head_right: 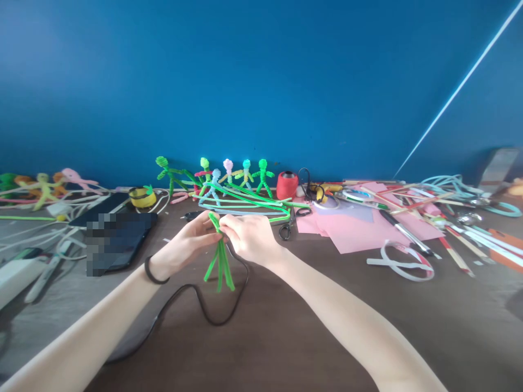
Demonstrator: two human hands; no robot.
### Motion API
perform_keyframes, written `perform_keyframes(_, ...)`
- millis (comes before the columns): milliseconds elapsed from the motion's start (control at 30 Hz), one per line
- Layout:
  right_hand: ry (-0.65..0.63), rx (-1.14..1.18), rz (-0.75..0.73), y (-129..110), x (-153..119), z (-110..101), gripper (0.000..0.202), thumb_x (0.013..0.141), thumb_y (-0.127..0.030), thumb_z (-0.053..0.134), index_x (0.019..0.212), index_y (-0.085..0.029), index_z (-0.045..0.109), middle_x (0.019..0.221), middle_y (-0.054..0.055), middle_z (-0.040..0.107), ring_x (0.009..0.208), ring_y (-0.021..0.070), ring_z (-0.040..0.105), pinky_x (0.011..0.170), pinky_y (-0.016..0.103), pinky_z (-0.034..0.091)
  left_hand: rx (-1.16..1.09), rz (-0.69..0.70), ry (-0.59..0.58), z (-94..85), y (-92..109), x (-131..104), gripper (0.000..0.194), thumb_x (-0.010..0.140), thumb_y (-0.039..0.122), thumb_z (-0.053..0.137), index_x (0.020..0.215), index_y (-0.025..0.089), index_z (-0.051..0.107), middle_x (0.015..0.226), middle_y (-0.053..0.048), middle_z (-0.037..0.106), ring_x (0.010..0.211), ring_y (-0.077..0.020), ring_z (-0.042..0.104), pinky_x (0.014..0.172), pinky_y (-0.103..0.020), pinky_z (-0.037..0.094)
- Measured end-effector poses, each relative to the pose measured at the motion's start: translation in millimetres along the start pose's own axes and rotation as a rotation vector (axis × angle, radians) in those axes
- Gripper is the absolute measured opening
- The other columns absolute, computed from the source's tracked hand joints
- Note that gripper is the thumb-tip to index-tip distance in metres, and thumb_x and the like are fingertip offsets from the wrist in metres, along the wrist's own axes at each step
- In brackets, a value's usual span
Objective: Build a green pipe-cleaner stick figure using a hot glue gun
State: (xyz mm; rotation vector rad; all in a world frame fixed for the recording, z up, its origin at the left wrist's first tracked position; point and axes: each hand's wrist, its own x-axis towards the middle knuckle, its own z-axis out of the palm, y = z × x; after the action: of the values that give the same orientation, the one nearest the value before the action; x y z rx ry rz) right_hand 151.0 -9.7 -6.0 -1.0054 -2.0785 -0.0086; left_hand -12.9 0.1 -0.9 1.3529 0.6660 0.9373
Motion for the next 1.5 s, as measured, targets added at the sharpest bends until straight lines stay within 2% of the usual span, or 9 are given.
perform_keyframes(400,-0.149,0.419,0.282,-9,9,-11,0.012,0.082,-0.021,0.048,0.075,-0.016,0.056,0.067,0.0,0.06,0.063,0.0123,0.053,0.057,0.023,0.036,0.358,0.236,0.096,7.4,5,-3,0.015,0.071,0.013,0.058,0.079,0.019,0.048,0.072,0.003,0.05,0.063,-0.0096,0.047,0.058,-0.021,0.037)
perform_keyframes(533,-0.176,0.532,0.334,-9,10,-11,0.011,0.079,-0.02,0.048,0.072,-0.015,0.054,0.061,-0.002,0.054,0.057,0.0105,0.047,0.053,0.022,0.035,0.616,0.395,0.19,6.3,4,-4,0.012,0.07,0.009,0.055,0.074,0.02,0.052,0.073,0.001,0.049,0.068,-0.0128,0.046,0.064,-0.023,0.035)
perform_keyframes(667,-0.233,0.642,0.374,-7,11,-10,0.013,0.079,-0.021,0.048,0.069,-0.015,0.053,0.06,-0.002,0.052,0.052,0.0087,0.043,0.051,0.022,0.033,0.695,0.475,0.182,6.7,5,-6,0.017,0.068,0.006,0.055,0.07,0.022,0.058,0.077,-0.002,0.051,0.076,-0.016,0.046,0.071,-0.025,0.035)
perform_keyframes(933,-0.224,0.65,0.381,-5,13,-18,0.014,0.08,-0.023,0.048,0.069,-0.015,0.052,0.056,-0.003,0.048,0.048,0.0071,0.038,0.046,0.02,0.029,0.592,0.415,0.265,9.0,8,-6,0.015,0.068,0.009,0.057,0.077,0.022,0.06,0.078,-0.001,0.055,0.076,-0.0151,0.048,0.072,-0.024,0.036)
perform_keyframes(1000,-0.198,0.595,0.337,-7,12,-23,0.014,0.081,-0.023,0.047,0.07,-0.016,0.051,0.052,-0.005,0.044,0.045,0.0067,0.037,0.046,0.02,0.029,0.477,0.291,0.261,7.9,10,-6,0.005,0.075,0.017,0.053,0.074,0.02,0.058,0.071,-0.001,0.056,0.069,-0.014,0.05,0.068,-0.024,0.037)
perform_keyframes(1100,-0.16,0.41,0.225,-10,10,-26,0.013,0.083,-0.021,0.046,0.072,-0.017,0.052,0.053,-0.003,0.05,0.047,0.0081,0.042,0.049,0.021,0.031,0.282,0.03,0.141,7.8,12,-5,0.034,0.084,0.036,0.041,0.064,0.015,0.058,0.062,-0.004,0.057,0.061,-0.0145,0.053,0.062,-0.027,0.039)
perform_keyframes(1167,-0.144,0.279,0.162,-12,8,-25,0.01,0.082,-0.017,0.046,0.077,-0.017,0.054,0.06,-0.001,0.058,0.053,0.0098,0.048,0.053,0.021,0.033,0.189,-0.06,0.084,9.4,14,-5,0.035,0.082,0.041,0.045,0.067,0.013,0.06,0.066,-0.005,0.059,0.063,-0.015,0.054,0.061,-0.027,0.04)
perform_keyframes(1300,-0.102,0.134,0.108,-12,6,-20,0.011,0.081,-0.017,0.046,0.078,-0.019,0.056,0.061,-0.001,0.061,0.052,0.0105,0.05,0.053,0.021,0.032,0.075,-0.056,0.074,14.8,15,-6,0.017,0.072,0.03,0.063,0.076,0.014,0.062,0.067,0.0,0.056,0.06,-0.0092,0.048,0.055,-0.021,0.036)
perform_keyframes(1500,-0.067,0.182,0.166,-11,5,-16,0.01,0.082,-0.018,0.045,0.079,-0.019,0.054,0.063,-0.001,0.061,0.053,0.0108,0.052,0.052,0.021,0.033,-0.107,0.0,0.183,21.4,7,-6,0.017,0.067,0.022,0.069,0.08,0.016,0.059,0.077,0.001,0.058,0.064,-0.0078,0.051,0.061,-0.021,0.039)
